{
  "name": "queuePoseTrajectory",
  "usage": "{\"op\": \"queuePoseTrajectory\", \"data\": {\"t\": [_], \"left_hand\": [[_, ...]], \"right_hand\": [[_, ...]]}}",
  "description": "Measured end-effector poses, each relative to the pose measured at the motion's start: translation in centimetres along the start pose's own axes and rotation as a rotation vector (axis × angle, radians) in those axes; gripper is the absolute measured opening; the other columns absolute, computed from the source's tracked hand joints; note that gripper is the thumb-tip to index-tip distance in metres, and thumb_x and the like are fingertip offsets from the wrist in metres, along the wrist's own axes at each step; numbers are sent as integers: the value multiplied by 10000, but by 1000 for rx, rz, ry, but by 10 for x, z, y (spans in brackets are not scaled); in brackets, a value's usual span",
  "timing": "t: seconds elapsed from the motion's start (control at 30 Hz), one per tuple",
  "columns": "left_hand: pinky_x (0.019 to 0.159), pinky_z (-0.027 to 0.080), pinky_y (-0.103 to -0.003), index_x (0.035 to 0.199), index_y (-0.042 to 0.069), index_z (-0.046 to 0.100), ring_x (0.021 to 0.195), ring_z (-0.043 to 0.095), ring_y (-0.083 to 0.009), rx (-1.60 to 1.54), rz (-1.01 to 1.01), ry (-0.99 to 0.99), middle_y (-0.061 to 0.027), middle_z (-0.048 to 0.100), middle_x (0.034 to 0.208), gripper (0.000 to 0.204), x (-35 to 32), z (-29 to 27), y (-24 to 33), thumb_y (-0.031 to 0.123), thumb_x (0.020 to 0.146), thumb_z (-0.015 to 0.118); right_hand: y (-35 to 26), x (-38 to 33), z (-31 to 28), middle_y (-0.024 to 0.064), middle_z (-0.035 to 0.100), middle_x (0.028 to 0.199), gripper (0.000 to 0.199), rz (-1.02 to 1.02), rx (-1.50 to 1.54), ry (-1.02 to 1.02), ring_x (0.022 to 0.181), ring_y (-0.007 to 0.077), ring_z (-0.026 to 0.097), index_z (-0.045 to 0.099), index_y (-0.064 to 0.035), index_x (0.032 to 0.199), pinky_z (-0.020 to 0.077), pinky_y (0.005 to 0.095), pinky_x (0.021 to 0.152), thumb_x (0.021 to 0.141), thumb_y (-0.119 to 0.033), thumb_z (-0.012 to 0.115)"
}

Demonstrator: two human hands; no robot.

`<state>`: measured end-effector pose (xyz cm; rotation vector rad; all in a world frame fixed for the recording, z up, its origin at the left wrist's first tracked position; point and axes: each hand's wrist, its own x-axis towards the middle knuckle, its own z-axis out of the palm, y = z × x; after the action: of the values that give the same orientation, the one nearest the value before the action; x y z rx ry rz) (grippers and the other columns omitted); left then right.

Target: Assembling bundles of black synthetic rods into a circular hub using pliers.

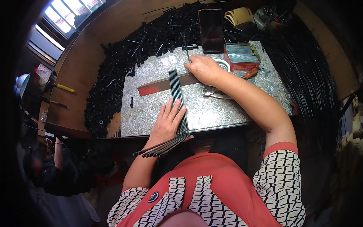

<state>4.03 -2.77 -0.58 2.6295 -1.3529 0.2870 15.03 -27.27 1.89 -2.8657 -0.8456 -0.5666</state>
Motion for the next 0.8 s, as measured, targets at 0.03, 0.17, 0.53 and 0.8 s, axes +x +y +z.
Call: {"op": "queuePoseTrajectory", "data": {"t": [0.03,0.17,0.53,0.8], "left_hand": [[1066,278,-549,1366,25,396,1340,298,-426,0,1,0,-219,344,1436,554,0,0,0,114,835,529],[1067,278,-549,1367,26,394,1344,291,-425,-9,-4,0,-217,339,1439,547,0,0,0,114,842,517],[1063,279,-551,1364,27,397,1342,292,-426,2,4,-4,-219,337,1439,562,0,2,-1,196,851,552],[1065,274,-550,1377,30,377,1338,293,-430,-80,-9,18,-221,332,1441,620,1,-2,2,298,854,575]], "right_hand": [[0,1,0,141,573,906,270,1,0,1,904,295,588,633,-55,1068,491,405,751,822,-101,534],[0,1,3,139,572,920,297,-25,-24,8,911,292,585,628,-54,1091,490,397,772,811,-84,533],[1,6,8,127,558,932,354,-54,-2,20,939,277,567,617,-63,1154,480,378,811,811,-69,530],[-3,14,11,121,554,925,364,-96,1,32,915,264,559,616,-69,1165,478,372,804,811,-68,532]]}}
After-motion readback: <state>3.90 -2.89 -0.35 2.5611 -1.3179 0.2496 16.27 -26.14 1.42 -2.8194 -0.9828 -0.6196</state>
